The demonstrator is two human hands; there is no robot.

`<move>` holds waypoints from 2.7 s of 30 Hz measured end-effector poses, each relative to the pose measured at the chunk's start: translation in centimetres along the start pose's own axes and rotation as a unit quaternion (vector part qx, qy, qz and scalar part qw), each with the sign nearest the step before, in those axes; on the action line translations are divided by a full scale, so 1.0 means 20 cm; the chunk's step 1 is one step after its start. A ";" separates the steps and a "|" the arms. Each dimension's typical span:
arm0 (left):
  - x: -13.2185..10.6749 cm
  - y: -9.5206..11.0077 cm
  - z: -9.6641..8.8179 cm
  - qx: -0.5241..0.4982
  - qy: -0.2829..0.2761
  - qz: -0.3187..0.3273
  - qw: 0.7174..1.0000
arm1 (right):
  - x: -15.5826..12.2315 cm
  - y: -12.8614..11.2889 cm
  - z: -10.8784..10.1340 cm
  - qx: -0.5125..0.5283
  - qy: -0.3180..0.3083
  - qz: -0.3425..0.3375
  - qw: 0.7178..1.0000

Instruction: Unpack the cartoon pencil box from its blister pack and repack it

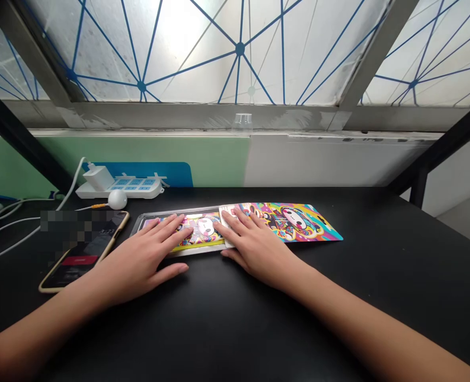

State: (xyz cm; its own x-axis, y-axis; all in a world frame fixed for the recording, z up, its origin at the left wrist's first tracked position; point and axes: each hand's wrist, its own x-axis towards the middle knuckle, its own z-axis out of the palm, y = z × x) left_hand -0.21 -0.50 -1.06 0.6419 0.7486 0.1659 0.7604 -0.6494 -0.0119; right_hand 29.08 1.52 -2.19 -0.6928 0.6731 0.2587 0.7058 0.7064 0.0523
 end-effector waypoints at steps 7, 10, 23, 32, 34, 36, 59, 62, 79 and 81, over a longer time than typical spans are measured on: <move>0.01 -0.10 0.00 -0.002 -0.001 -0.002 1.000 | -0.02 0.09 -0.01 0.033 -0.014 0.009 0.999; -0.01 -0.14 -0.03 -0.025 0.005 -0.016 1.000 | -0.04 0.14 -0.01 0.050 -0.017 0.013 0.999; 0.00 -0.18 -0.03 -0.021 0.018 -0.034 0.999 | -0.06 -0.04 -0.22 -0.072 0.144 -0.041 0.986; 0.03 -0.10 0.01 -0.046 0.061 -0.004 0.997 | 0.02 -0.71 -0.04 0.006 0.035 -0.188 0.982; 0.03 -0.09 0.02 -0.049 0.064 0.006 0.997 | 0.11 -0.68 0.00 0.086 -0.026 -0.163 0.983; 0.03 -0.09 0.02 -0.048 0.064 0.013 0.997 | 0.19 -0.62 0.01 0.157 -0.071 -0.135 0.976; 0.02 -0.16 0.01 -0.088 0.083 0.012 0.993 | 0.21 -0.57 0.07 0.080 0.048 -0.122 0.988; 0.02 -0.16 0.00 -0.077 0.076 0.008 0.994 | 0.22 -0.56 0.08 0.062 0.099 -0.164 0.980; 0.05 -0.13 0.02 -0.046 -0.004 0.015 0.999 | 0.34 0.17 0.01 0.018 0.049 0.114 0.992; 0.05 -0.12 0.02 -0.038 -0.008 0.015 0.999 | 0.34 0.20 0.01 0.028 0.022 0.116 0.993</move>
State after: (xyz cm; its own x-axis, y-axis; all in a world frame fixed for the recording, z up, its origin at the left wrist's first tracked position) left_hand -1.36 1.97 -1.20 0.6660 0.7307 0.1500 0.7317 -0.6790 0.0591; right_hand 27.20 8.98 -0.43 -0.5050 0.8093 0.2999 0.8350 0.5461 -0.0678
